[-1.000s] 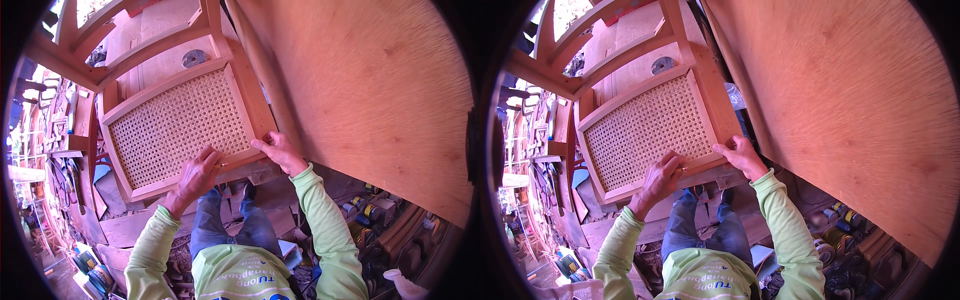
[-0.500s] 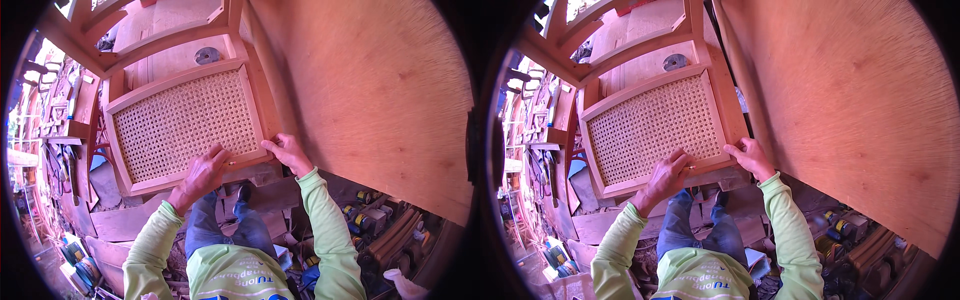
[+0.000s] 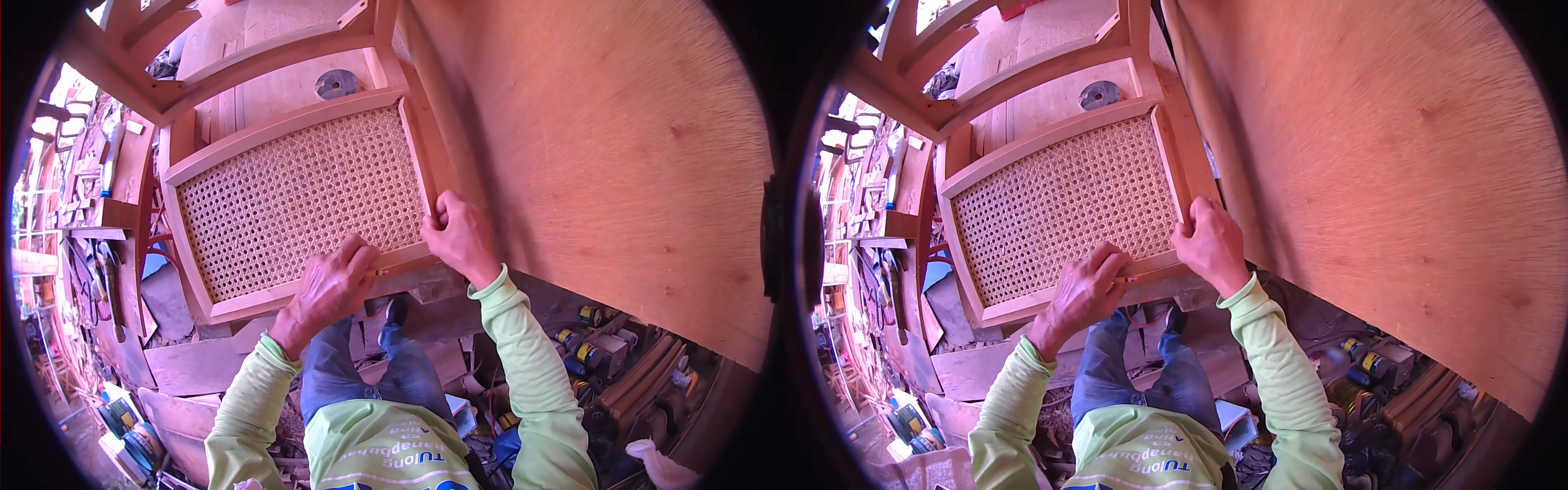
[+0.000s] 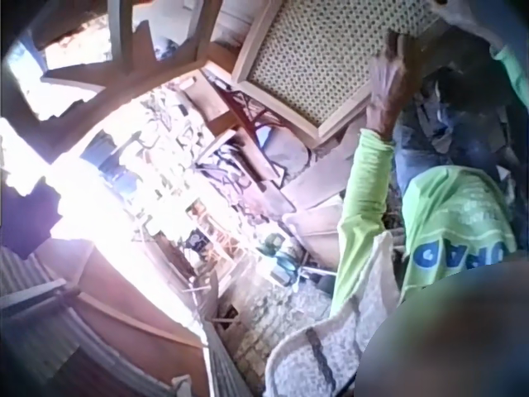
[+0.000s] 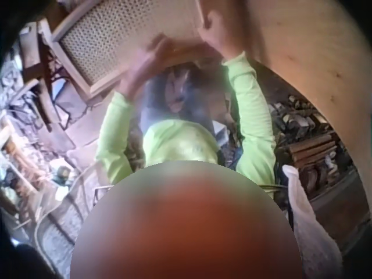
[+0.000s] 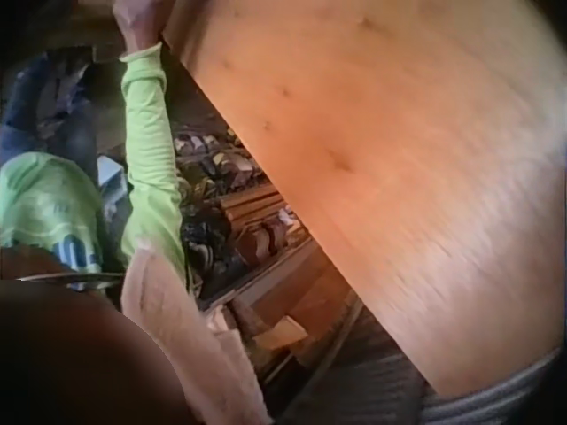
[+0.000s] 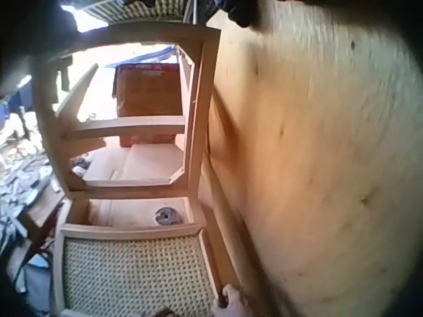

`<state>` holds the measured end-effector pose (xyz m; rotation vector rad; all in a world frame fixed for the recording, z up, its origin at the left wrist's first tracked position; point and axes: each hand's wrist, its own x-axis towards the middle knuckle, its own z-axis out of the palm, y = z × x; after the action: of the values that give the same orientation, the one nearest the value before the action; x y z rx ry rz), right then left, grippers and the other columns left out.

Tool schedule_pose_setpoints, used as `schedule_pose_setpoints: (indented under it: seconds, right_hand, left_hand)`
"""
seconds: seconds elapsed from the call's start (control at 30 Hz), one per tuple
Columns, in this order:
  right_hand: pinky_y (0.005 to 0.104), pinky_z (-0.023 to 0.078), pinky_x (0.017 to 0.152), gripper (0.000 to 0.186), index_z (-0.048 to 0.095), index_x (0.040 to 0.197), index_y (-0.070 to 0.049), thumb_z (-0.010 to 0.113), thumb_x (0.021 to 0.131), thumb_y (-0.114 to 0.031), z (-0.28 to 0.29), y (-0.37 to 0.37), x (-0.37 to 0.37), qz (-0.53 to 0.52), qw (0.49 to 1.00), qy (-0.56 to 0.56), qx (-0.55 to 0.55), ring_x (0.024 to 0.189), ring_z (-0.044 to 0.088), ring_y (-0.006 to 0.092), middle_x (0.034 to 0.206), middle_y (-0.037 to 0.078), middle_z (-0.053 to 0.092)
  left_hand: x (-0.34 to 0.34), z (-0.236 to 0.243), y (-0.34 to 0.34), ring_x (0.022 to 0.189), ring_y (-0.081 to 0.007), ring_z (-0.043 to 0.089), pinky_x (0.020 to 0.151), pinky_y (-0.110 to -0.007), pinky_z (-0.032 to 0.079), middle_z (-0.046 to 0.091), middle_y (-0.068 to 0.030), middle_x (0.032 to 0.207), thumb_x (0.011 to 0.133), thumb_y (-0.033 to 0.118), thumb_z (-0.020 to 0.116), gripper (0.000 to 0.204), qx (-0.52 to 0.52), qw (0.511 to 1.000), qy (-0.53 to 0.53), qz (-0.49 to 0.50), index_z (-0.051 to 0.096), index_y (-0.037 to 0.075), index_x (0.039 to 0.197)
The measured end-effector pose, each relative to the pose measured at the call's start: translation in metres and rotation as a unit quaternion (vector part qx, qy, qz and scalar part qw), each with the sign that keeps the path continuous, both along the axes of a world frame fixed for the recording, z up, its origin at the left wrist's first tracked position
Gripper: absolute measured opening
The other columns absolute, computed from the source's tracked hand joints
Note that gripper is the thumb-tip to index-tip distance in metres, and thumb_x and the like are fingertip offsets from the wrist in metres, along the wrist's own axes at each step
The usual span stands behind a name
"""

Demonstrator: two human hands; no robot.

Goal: Repairing and assembling parts of a wooden chair frame on a workbench.

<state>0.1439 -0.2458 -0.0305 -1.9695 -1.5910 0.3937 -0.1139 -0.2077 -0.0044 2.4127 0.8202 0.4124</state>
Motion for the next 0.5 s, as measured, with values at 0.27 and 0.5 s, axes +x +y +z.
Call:
schedule_pose_setpoints:
  seconds: [0.27, 0.5]
  right_hand:
    - [0.0296, 0.053, 0.068, 0.020, 0.064, 0.099, -0.002, 0.079, 0.095, -0.014, 0.006, -0.013, 0.046, -0.049, 0.851, 0.511, -0.111, 0.075, 0.064, 0.0114, 0.090, 0.006, 0.069]
    - [0.0235, 0.036, 0.050, 0.022, 0.049, 0.108, -0.008, 0.070, 0.104, -0.012, 0.028, -0.084, 0.045, -0.149, 0.791, 0.589, -0.072, 0.063, 0.053, 0.0082, 0.096, 0.009, 0.067]
  left_hand:
    - [0.009, -0.001, 0.032, 0.068, -0.0300, 0.069, 0.054, -0.044, 0.051, 0.061, -0.0093, 0.102, 0.092, 0.007, 0.071, 0.017, 0.070, 0.993, 0.002, 0.095, 0.064, 0.008, 0.108]
    - [0.016, 0.050, -0.007, 0.061, -0.0208, 0.066, 0.050, -0.036, 0.053, 0.070, -0.0080, 0.098, 0.093, 0.004, 0.077, 0.033, -0.048, 0.992, -0.110, 0.041, 0.069, 0.005, 0.124]
